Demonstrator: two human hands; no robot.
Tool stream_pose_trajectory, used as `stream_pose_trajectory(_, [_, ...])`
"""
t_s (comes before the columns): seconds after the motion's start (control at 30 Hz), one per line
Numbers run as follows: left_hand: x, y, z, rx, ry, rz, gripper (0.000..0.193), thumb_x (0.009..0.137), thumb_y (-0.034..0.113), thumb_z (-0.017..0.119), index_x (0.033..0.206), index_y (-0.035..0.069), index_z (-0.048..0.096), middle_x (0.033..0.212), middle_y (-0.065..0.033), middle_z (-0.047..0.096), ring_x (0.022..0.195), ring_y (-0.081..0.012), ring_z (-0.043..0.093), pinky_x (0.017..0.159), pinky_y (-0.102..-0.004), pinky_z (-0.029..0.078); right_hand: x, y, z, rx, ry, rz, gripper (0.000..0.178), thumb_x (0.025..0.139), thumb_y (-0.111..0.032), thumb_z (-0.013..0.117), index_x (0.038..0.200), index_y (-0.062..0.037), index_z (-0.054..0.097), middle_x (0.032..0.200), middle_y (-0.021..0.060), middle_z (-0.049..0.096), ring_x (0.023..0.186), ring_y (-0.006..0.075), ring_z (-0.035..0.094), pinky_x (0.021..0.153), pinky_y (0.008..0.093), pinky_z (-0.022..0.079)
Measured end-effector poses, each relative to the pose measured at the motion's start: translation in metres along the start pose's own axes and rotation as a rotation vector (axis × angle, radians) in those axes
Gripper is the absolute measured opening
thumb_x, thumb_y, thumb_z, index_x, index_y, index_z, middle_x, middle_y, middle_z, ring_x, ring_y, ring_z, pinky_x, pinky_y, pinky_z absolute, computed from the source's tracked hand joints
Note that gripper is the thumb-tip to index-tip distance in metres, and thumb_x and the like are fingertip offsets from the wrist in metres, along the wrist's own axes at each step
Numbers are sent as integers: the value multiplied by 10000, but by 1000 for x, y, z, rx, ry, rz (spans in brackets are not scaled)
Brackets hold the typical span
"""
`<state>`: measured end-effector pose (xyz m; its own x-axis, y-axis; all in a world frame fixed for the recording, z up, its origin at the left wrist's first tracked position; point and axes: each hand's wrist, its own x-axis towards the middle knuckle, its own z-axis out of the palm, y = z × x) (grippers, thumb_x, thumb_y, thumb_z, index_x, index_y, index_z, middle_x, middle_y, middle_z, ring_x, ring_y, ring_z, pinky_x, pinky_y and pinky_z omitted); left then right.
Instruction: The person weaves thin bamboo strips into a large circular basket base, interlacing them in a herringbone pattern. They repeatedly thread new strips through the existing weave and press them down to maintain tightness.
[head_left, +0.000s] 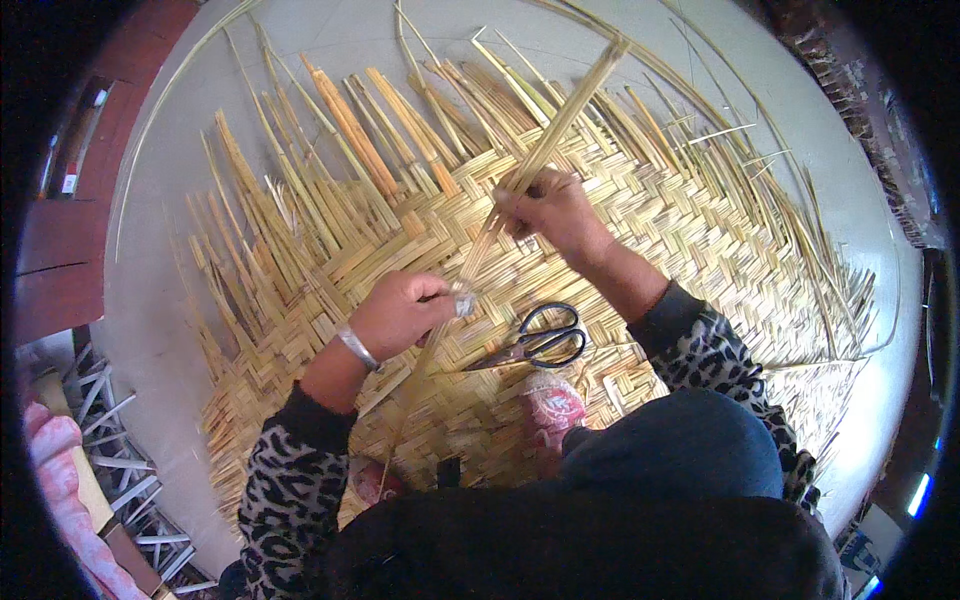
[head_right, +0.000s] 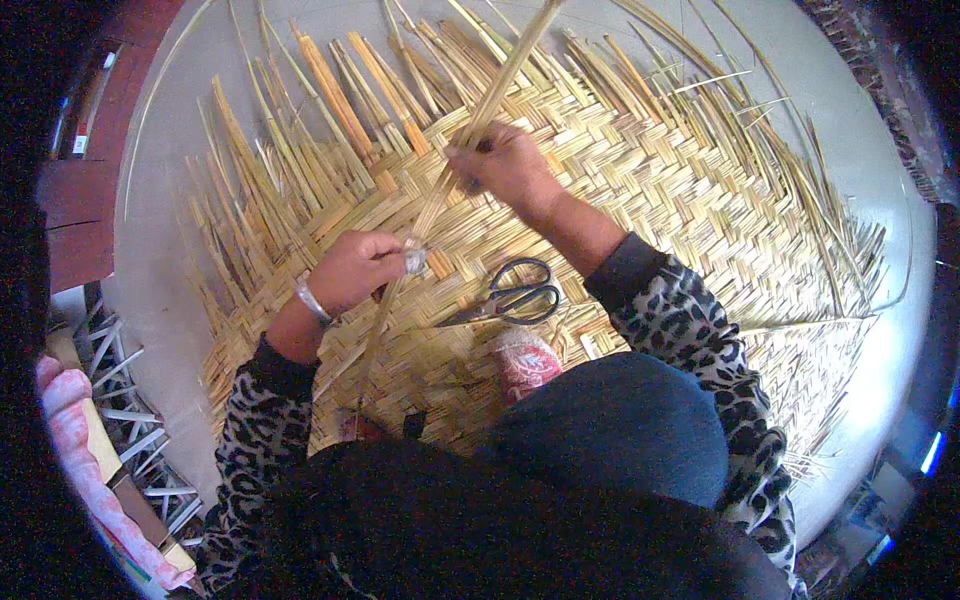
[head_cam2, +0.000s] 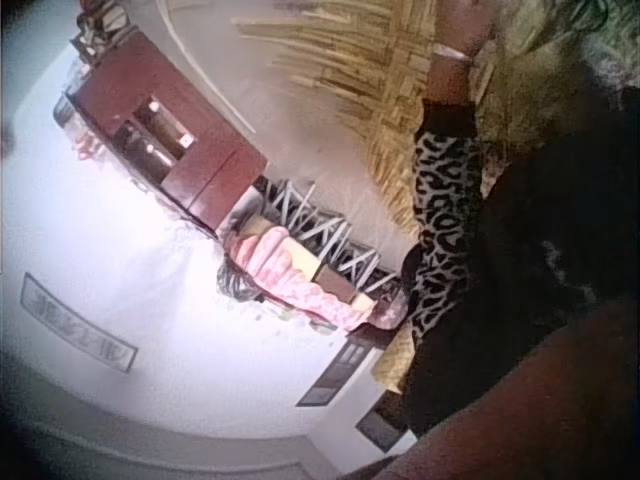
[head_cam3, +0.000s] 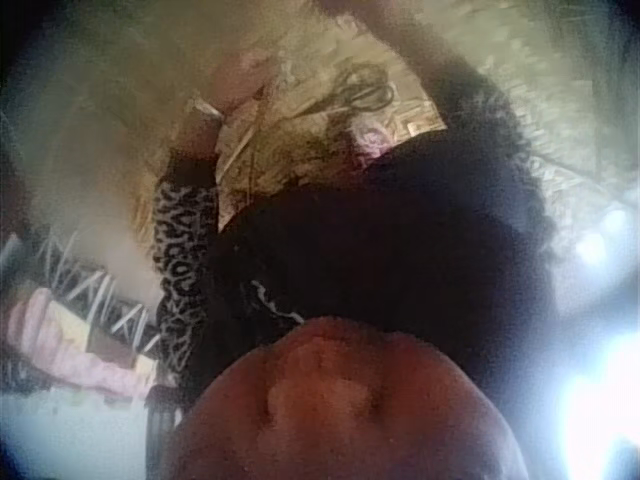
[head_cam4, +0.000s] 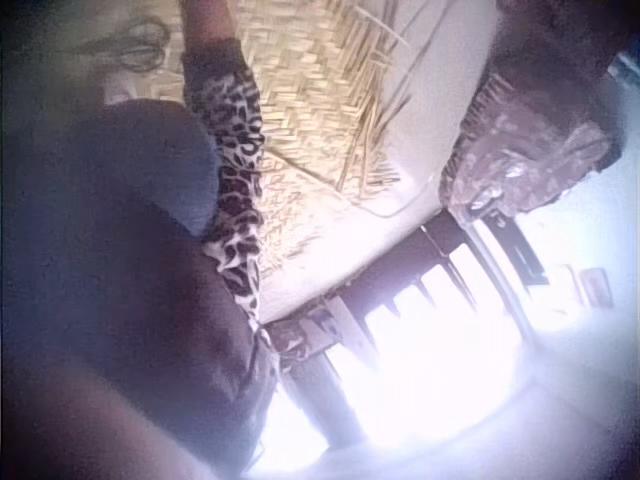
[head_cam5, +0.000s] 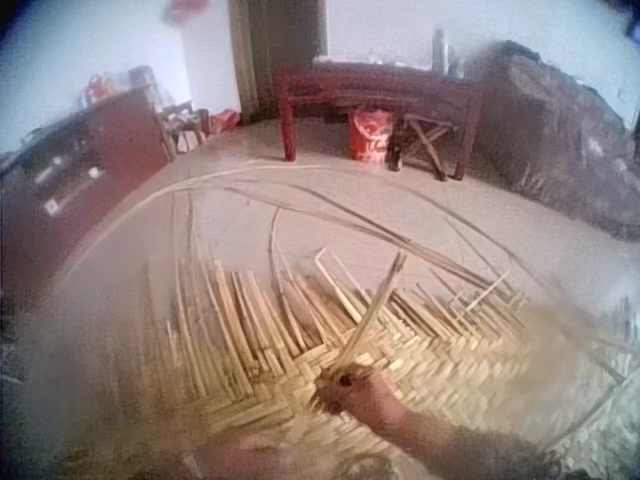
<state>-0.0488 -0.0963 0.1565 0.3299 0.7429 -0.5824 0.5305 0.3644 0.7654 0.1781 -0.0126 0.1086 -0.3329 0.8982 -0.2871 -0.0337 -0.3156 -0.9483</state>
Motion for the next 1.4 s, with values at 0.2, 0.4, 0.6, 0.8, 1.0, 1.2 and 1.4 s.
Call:
stream_pose_trajectory(0.2, [-15,-19,-30,205,-23,5,332,841,325,705,876,-5,695,638,-116,578,595,-177,583,602,-338,475,26,2,-58,-46,185,-83,177,909,-143,679,1005,1,645,790,46,650,642,110,625,588,249,534])
stream_pose_trajectory(0.4, [-16,-44,-41,735,201,108,238,840,286,589,780,66,658,716,-175,615,672,-368,611,633,-464,481,37,-11,-80,-227,476,-225,295,888,-144,696,1135,2,629,979,116,673,888,197,654,806,315,535])
stream_pose_trajectory(0.6, [-6,-36,-4,833,207,218,204,864,273,551,793,107,647,775,-139,645,740,-369,629,657,-504,492,-8,-6,-2,-1181,-91,-826,372,808,-219,739,1138,-84,634,1154,141,642,1122,314,580,973,410,462])
stream_pose_trajectory(0.8, [-17,-15,6,884,488,500,174,815,234,648,756,71,637,716,-133,626,724,-326,637,631,-465,494,-43,17,46,-1131,-449,-403,191,926,-253,612,953,-66,642,714,121,628,638,321,628,601,434,501])
stream_pose_trajectory(1.0, [-34,-25,42,207,476,169,165,861,196,667,823,37,643,775,-66,656,648,-257,626,592,-368,480,-31,3,35,-317,-576,172,257,979,-311,582,983,-67,664,653,15,589,544,134,536,531,307,447])
stream_pose_trajectory(1.2, [-14,-43,36,-736,376,89,254,918,180,637,1077,-17,651,820,-69,679,721,-116,650,625,-242,517,-43,3,49,-108,-670,368,278,989,-315,556,1038,-71,678,690,-25,581,573,62,521,526,228,443])
stream_pose_trajectory(1.4, [-11,-47,32,-600,564,130,252,893,155,658,1021,-61,681,672,-77,661,579,-98,621,529,-245,498,-39,14,56,-335,-578,414,292,977,-302,555,958,-32,666,661,3,576,561,70,524,514,238,436])
